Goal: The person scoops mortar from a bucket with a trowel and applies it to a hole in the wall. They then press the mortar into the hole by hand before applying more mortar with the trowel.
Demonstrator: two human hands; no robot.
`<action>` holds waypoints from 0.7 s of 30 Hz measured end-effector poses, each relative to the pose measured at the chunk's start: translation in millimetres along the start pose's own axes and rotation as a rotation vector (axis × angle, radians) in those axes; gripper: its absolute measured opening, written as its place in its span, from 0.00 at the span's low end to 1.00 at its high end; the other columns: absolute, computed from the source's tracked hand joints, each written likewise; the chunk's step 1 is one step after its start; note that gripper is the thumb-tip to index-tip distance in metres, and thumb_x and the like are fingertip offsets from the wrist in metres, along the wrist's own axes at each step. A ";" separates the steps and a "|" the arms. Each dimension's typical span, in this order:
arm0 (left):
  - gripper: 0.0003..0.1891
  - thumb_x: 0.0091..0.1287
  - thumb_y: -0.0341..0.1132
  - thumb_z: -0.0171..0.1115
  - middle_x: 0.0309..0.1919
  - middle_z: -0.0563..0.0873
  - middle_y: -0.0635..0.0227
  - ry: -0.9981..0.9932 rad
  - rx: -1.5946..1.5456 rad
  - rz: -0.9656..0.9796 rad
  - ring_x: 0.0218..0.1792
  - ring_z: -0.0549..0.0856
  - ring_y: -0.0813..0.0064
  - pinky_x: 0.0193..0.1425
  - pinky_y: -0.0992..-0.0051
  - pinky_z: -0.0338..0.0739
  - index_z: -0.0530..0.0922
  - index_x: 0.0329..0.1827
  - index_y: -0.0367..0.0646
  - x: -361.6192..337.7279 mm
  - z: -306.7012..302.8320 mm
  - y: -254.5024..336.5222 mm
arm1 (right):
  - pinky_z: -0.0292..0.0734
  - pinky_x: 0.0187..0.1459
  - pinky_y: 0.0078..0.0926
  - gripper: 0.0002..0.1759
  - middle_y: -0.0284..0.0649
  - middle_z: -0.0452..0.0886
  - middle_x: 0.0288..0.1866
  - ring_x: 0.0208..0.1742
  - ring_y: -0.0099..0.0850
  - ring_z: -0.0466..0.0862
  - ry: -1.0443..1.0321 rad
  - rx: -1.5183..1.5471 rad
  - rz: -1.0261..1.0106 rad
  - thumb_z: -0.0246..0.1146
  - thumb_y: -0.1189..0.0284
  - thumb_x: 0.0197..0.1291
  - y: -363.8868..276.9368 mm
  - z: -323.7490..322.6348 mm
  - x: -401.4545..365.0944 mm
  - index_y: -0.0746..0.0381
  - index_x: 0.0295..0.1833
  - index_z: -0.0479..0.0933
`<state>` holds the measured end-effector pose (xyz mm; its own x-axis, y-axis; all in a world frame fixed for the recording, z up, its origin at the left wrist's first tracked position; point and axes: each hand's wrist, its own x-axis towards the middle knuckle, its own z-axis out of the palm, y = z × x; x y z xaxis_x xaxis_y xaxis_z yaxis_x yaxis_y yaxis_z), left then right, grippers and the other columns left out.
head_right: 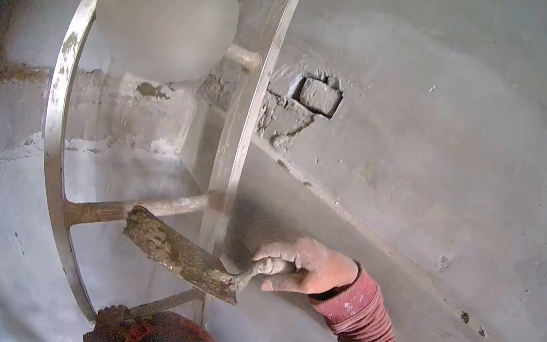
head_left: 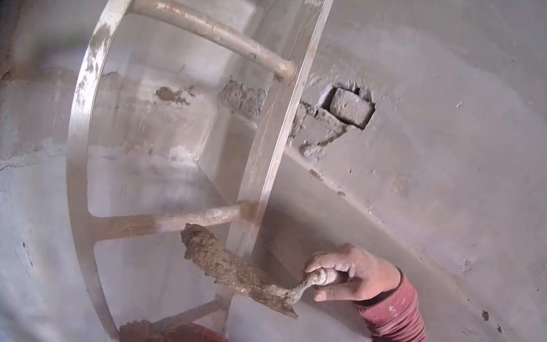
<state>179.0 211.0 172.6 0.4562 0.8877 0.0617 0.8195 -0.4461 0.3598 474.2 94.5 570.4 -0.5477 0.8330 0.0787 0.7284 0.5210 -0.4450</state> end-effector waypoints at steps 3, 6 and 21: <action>0.22 0.46 0.49 0.61 0.35 0.78 0.61 -0.025 -0.008 -0.013 0.41 0.78 0.57 0.44 0.58 0.71 0.75 0.40 0.45 1.7 0.6 0.2 | 0.69 0.28 0.17 0.19 0.33 0.75 0.29 0.27 0.19 0.71 -0.060 0.295 0.177 0.65 0.76 0.51 -9.5 -22.4 4.8 0.66 0.48 0.70; 0.24 0.45 0.50 0.62 0.36 0.78 0.62 -0.036 -0.011 -0.026 0.43 0.77 0.57 0.45 0.58 0.71 0.74 0.42 0.45 1.5 5.5 -2.8 | 0.72 0.24 0.22 0.14 0.39 0.77 0.31 0.23 0.27 0.77 0.161 0.874 0.151 0.61 0.83 0.48 5.7 -46.7 12.1 0.68 0.43 0.70; 0.29 0.41 0.52 0.64 0.37 0.78 0.61 -0.054 0.036 0.036 0.43 0.78 0.57 0.49 0.58 0.69 0.74 0.45 0.44 11.7 38.8 -17.6 | 0.70 0.22 0.15 0.08 0.32 0.74 0.26 0.24 0.18 0.75 0.237 0.597 0.511 0.54 0.78 0.54 12.9 0.4 -0.1 0.66 0.41 0.71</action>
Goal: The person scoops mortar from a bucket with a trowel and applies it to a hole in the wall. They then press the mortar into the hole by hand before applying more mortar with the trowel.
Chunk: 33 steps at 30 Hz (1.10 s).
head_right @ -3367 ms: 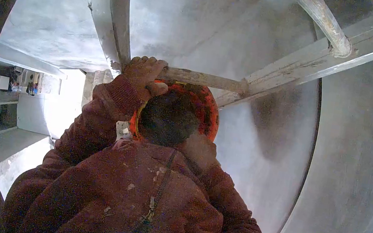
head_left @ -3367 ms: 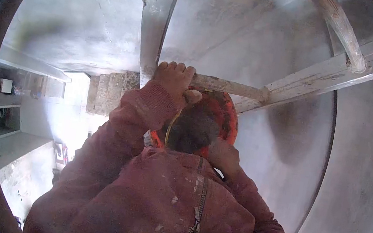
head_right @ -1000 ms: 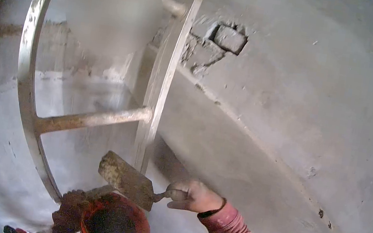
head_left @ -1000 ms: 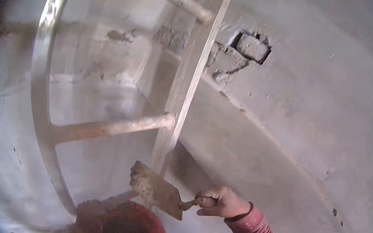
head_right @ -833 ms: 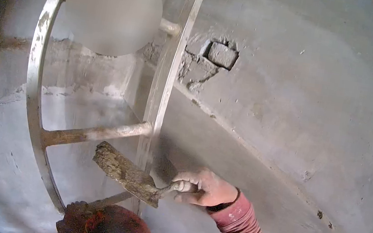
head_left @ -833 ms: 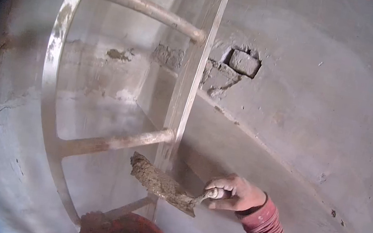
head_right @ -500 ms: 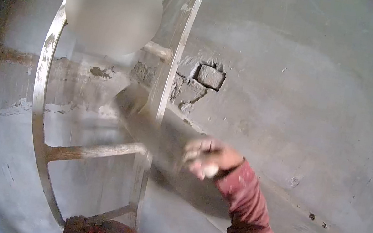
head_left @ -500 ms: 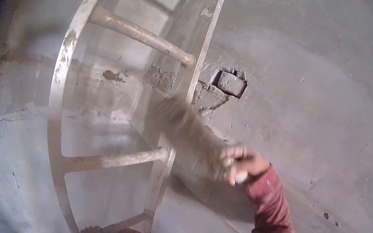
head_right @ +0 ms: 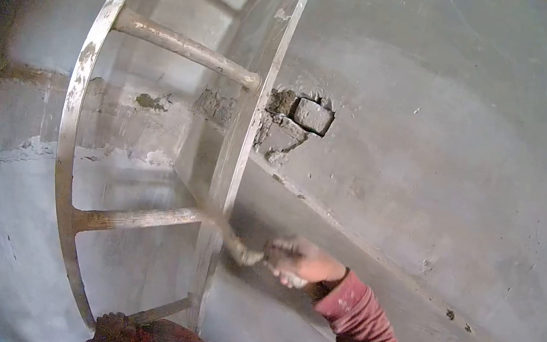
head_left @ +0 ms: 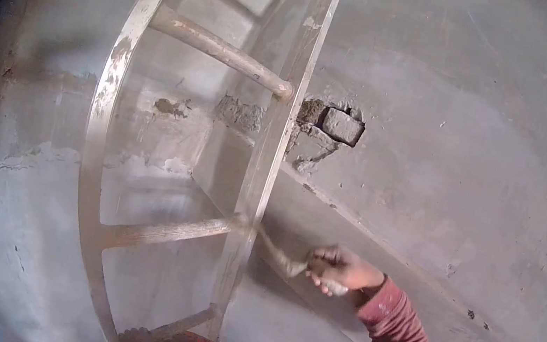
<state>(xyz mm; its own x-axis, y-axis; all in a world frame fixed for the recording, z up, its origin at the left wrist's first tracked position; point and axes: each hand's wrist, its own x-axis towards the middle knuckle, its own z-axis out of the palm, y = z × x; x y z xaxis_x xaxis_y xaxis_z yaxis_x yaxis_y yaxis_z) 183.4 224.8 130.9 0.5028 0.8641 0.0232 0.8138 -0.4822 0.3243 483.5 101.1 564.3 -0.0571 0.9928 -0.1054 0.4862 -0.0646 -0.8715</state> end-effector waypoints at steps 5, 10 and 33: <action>0.29 0.42 0.53 0.63 0.38 0.78 0.60 0.056 0.010 -0.041 0.42 0.78 0.57 0.49 0.59 0.68 0.73 0.44 0.43 2.4 6.7 -1.3 | 0.68 0.25 0.19 0.08 0.33 0.74 0.23 0.23 0.20 0.72 0.055 -0.563 -0.428 0.56 0.76 0.55 -9.5 -10.2 -5.8 0.67 0.40 0.74; 0.25 0.45 0.51 0.59 0.37 0.78 0.60 0.138 -0.134 -0.148 0.41 0.78 0.57 0.47 0.59 0.68 0.74 0.42 0.42 -17.3 -28.7 21.0 | 0.70 0.27 0.24 0.12 0.39 0.74 0.22 0.23 0.25 0.74 0.650 -0.806 -0.114 0.54 0.69 0.56 -82.5 -36.4 12.8 0.69 0.35 0.74; 0.24 0.50 0.57 0.56 0.33 0.77 0.55 0.162 -0.023 -0.033 0.37 0.77 0.58 0.42 0.58 0.68 0.74 0.32 0.41 -3.1 14.1 -3.1 | 0.66 0.19 0.24 0.13 0.34 0.70 0.19 0.18 0.24 0.70 0.424 -0.310 -0.233 0.49 0.69 0.61 -106.9 -113.7 143.2 0.64 0.28 0.70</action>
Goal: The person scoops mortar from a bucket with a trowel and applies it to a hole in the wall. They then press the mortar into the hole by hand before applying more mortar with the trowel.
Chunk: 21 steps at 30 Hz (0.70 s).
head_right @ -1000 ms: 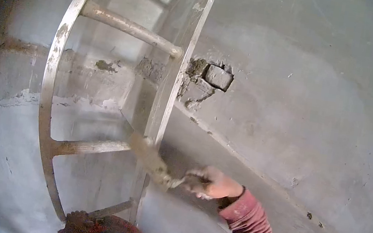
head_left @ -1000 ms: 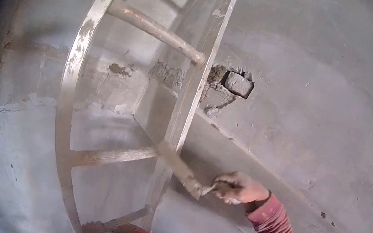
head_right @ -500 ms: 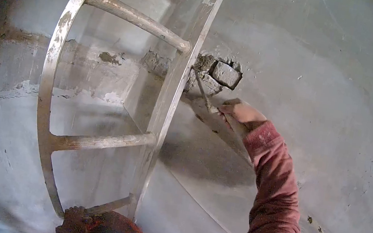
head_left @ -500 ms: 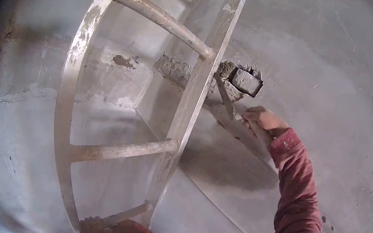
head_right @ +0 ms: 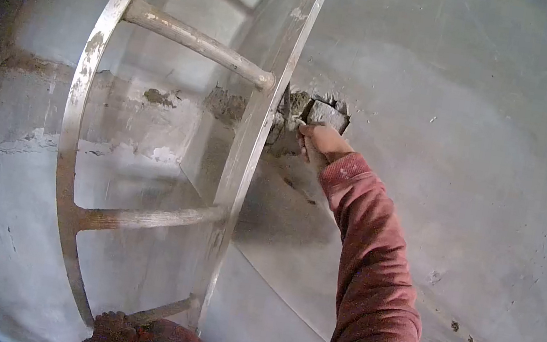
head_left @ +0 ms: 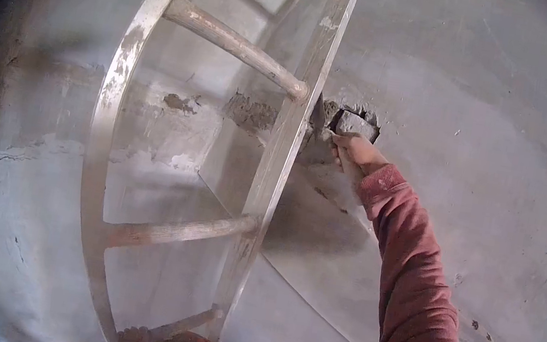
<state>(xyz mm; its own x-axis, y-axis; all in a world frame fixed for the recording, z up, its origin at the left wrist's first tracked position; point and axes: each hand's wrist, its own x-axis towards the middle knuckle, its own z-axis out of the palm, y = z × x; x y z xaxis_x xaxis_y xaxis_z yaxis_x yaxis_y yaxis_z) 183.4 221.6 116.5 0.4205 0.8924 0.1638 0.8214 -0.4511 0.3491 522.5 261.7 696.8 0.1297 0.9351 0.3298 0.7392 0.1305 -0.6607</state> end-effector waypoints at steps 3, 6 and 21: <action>0.23 0.54 0.57 0.54 0.30 0.75 0.56 0.121 -0.023 0.102 0.33 0.76 0.57 0.38 0.59 0.67 0.74 0.28 0.42 -2.4 -15.5 5.1 | 0.65 0.18 0.26 0.13 0.35 0.70 0.19 0.17 0.25 0.70 0.089 -0.178 -0.008 0.50 0.68 0.60 5.5 -6.3 6.6 0.64 0.26 0.70; 0.25 0.54 0.58 0.53 0.30 0.75 0.57 0.027 -0.070 0.118 0.35 0.76 0.56 0.38 0.57 0.68 0.75 0.32 0.42 -1.1 -27.8 4.8 | 0.64 0.18 0.26 0.13 0.34 0.70 0.18 0.16 0.25 0.69 0.188 -0.361 0.063 0.50 0.68 0.59 -3.3 -6.7 3.0 0.64 0.26 0.70; 0.21 0.52 0.47 0.58 0.36 0.80 0.59 0.048 -0.081 0.020 0.38 0.78 0.59 0.43 0.58 0.70 0.72 0.47 0.48 -4.7 -43.6 18.5 | 0.63 0.15 0.23 0.14 0.32 0.68 0.16 0.13 0.25 0.68 0.070 -0.487 -0.098 0.51 0.69 0.58 -6.0 -5.6 -48.4 0.66 0.24 0.71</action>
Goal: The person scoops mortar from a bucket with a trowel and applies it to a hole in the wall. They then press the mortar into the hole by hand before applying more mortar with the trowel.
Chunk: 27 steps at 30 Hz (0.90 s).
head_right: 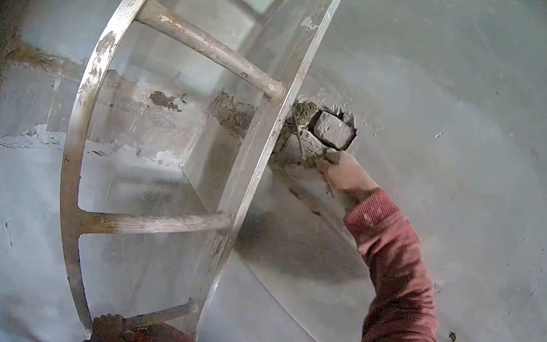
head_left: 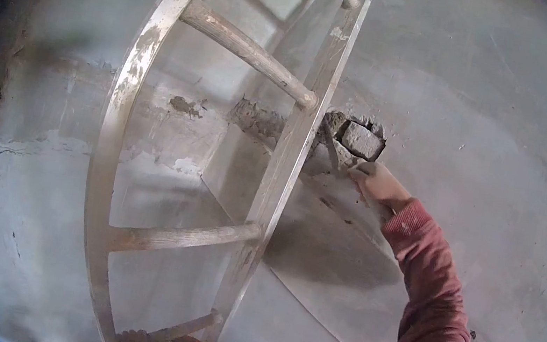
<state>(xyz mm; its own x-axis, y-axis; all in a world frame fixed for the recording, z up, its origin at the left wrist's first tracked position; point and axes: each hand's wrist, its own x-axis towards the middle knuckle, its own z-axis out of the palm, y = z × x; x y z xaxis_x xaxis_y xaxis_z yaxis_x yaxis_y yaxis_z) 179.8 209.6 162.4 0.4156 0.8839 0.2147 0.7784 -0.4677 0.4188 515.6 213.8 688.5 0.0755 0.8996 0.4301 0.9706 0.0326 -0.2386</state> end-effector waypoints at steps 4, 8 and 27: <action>0.21 0.51 0.49 0.58 0.34 0.78 0.59 0.013 -0.005 -0.008 0.36 0.78 0.59 0.41 0.58 0.70 0.73 0.42 0.45 0.9 6.0 -2.0 | 0.65 0.18 0.22 0.11 0.32 0.68 0.18 0.16 0.23 0.69 -0.039 -0.300 -0.067 0.50 0.70 0.57 -6.4 -17.0 -20.5 0.67 0.28 0.71; 0.22 0.49 0.52 0.57 0.31 0.77 0.59 0.033 -0.017 -0.016 0.35 0.77 0.59 0.39 0.58 0.69 0.74 0.38 0.43 -2.2 8.2 -2.3 | 0.66 0.20 0.23 0.12 0.31 0.68 0.19 0.19 0.22 0.69 -0.034 -0.257 0.085 0.48 0.68 0.59 -38.8 -33.7 -36.0 0.65 0.29 0.70; 0.25 0.47 0.54 0.57 0.32 0.75 0.53 -0.018 -0.133 -0.076 0.39 0.74 0.53 0.47 0.55 0.65 0.72 0.34 0.37 -4.9 -11.9 11.8 | 0.68 0.18 0.25 0.14 0.35 0.72 0.21 0.19 0.24 0.73 0.282 0.025 0.122 0.50 0.68 0.62 11.4 35.2 22.4 0.68 0.42 0.74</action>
<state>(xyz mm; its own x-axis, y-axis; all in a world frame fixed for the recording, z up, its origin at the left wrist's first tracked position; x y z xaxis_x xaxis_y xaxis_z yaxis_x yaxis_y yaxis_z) 181.3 199.9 176.9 0.3670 0.9159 0.1625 0.7394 -0.3932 0.5466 520.3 249.6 664.8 0.2553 0.7413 0.6207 0.9448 -0.0550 -0.3230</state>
